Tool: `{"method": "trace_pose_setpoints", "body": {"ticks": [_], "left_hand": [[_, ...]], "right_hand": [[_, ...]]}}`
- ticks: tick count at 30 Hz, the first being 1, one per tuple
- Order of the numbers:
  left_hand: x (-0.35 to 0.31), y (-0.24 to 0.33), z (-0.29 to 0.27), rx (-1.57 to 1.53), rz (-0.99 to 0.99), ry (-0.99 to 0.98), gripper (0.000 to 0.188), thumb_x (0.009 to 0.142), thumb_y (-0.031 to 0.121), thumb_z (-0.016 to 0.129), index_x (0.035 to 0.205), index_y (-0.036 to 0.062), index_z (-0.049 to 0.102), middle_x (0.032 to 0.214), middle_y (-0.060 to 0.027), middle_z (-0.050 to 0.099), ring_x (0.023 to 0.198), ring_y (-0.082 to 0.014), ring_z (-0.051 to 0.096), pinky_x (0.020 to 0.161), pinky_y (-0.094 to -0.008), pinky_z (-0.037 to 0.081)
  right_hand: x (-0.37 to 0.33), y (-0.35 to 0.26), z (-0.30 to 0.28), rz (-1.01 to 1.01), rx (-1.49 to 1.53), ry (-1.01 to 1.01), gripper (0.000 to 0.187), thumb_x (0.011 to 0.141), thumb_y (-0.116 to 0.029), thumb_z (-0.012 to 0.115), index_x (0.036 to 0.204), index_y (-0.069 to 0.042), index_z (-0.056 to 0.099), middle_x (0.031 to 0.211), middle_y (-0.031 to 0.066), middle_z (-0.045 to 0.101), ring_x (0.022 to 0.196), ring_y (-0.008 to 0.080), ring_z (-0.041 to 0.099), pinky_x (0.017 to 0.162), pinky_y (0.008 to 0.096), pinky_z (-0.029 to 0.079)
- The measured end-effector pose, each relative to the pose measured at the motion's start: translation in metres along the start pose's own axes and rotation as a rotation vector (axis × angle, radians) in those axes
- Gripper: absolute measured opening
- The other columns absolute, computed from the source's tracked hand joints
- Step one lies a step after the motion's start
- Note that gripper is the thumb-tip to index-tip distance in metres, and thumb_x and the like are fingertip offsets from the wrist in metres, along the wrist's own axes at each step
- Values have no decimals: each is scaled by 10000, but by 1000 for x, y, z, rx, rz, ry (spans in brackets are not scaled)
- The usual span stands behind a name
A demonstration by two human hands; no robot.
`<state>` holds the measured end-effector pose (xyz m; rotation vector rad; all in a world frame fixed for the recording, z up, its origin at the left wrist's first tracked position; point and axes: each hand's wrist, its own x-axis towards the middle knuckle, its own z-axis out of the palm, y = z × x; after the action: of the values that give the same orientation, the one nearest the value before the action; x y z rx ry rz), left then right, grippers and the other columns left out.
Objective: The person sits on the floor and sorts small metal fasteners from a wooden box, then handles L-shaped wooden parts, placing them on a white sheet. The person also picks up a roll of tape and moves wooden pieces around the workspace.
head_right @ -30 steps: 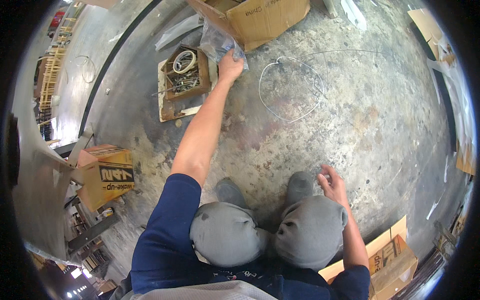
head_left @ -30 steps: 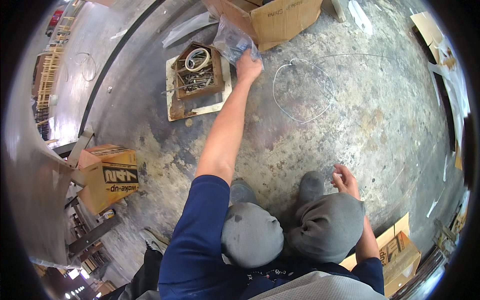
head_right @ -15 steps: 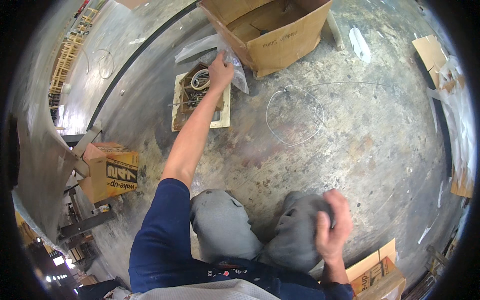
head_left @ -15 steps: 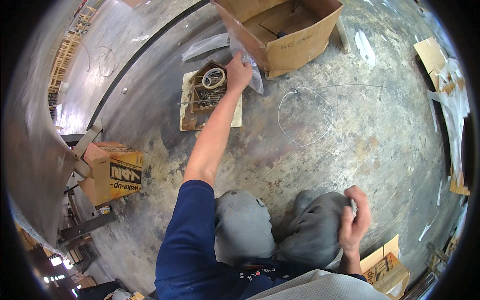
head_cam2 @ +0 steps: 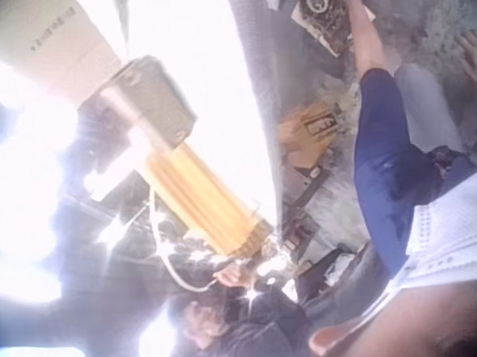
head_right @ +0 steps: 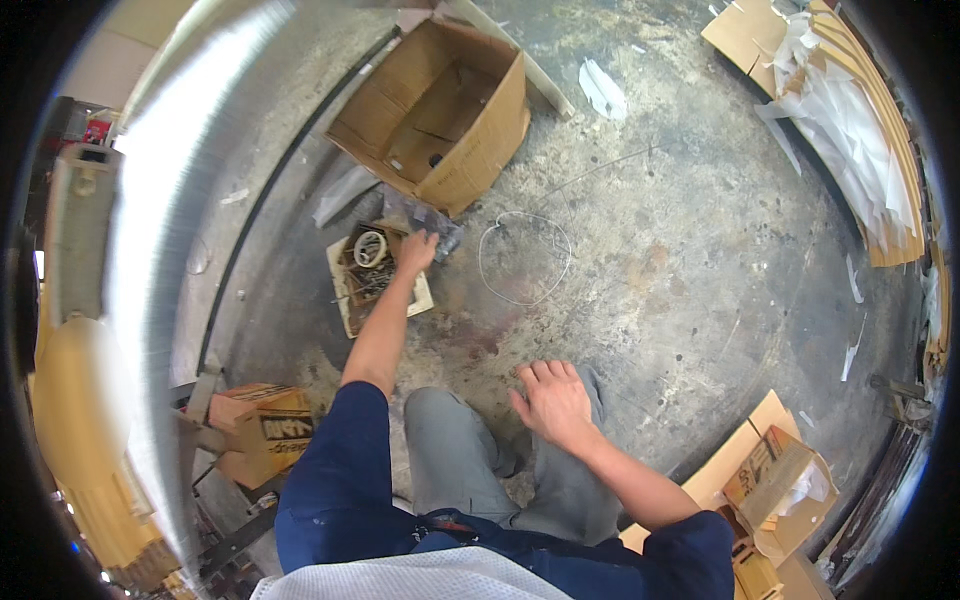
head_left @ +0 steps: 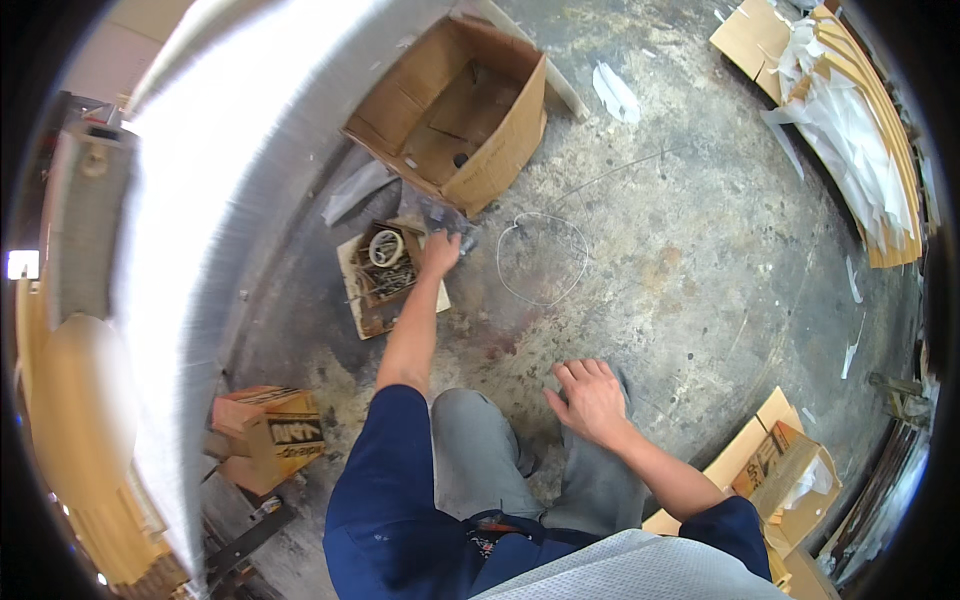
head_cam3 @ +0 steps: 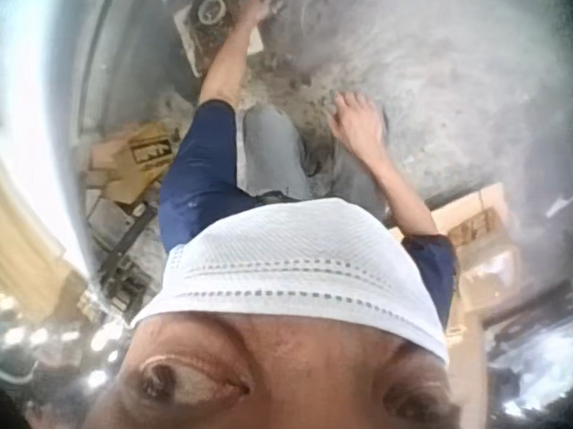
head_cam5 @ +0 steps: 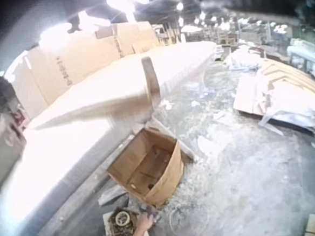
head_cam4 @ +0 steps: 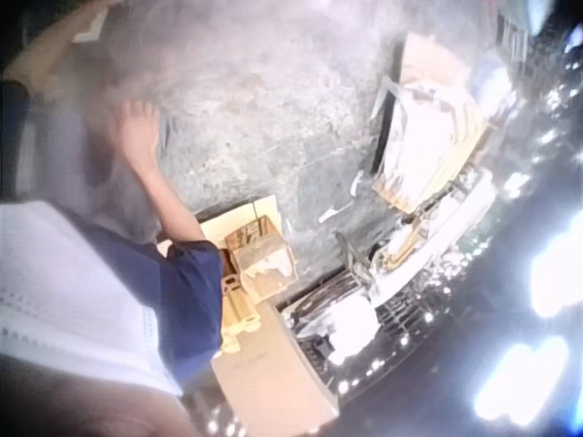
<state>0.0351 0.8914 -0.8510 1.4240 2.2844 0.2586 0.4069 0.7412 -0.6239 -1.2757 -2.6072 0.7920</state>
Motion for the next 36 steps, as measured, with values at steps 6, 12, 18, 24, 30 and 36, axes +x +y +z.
{"method": "trace_pose_setpoints", "body": {"ticks": [6, 12, 18, 24, 30, 36], "left_hand": [[-190, 85, -70, -210, -77, -247, 407, 877, 313, 533, 1132, 11, 630, 1041, -254, 652, 1042, -421, 606, 857, -510, 480], [-454, 186, -149, -208, 93, -869, 392, 842, 227, 604, 1156, -4, 639, 1137, -245, 639, 1075, -411, 597, 880, -482, 486], [-534, 211, -248, -249, 127, -814, 303, 740, 163, 581, 965, 10, 715, 915, -239, 689, 887, -401, 664, 797, -477, 522], [-415, 244, -350, -225, -114, -160, 304, 792, 188, 571, 997, 15, 713, 983, -224, 686, 929, -382, 660, 820, -427, 525], [-364, 300, -404, -783, -371, -78, 282, 902, 134, 526, 1103, -2, 669, 781, -52, 662, 605, -115, 618, 510, -257, 485], [-343, 324, -344, -400, -178, -428, 210, 846, 192, 591, 823, 18, 706, 654, -68, 632, 560, -172, 593, 551, -335, 483]], "right_hand": [[-19, -25, -46, 261, 10, -323, 367, 860, -360, 603, 1022, -33, 641, 1058, 155, 630, 1032, 318, 596, 937, 409, 432], [-97, -53, -91, 404, -107, -641, 505, 907, -422, 518, 1246, -58, 602, 1424, 201, 431, 1311, 396, 403, 1071, 521, 331], [-171, -48, -168, 317, 213, -817, 603, 891, -450, 549, 1353, -63, 524, 1437, 204, 446, 1378, 372, 346, 1159, 440, 239], [-245, -4, -269, 674, 839, -463, 566, 933, -443, 513, 1333, -44, 535, 1377, 149, 524, 1305, 280, 453, 1097, 362, 325], [-248, 35, -330, 958, 907, -481, 505, 909, -422, 561, 1282, -83, 590, 1181, 87, 641, 1007, 231, 613, 847, 353, 499], [-255, 88, -321, 1254, 932, -3, 427, 890, -368, 586, 1154, -37, 639, 930, 88, 659, 820, 207, 617, 691, 363, 530]]}}
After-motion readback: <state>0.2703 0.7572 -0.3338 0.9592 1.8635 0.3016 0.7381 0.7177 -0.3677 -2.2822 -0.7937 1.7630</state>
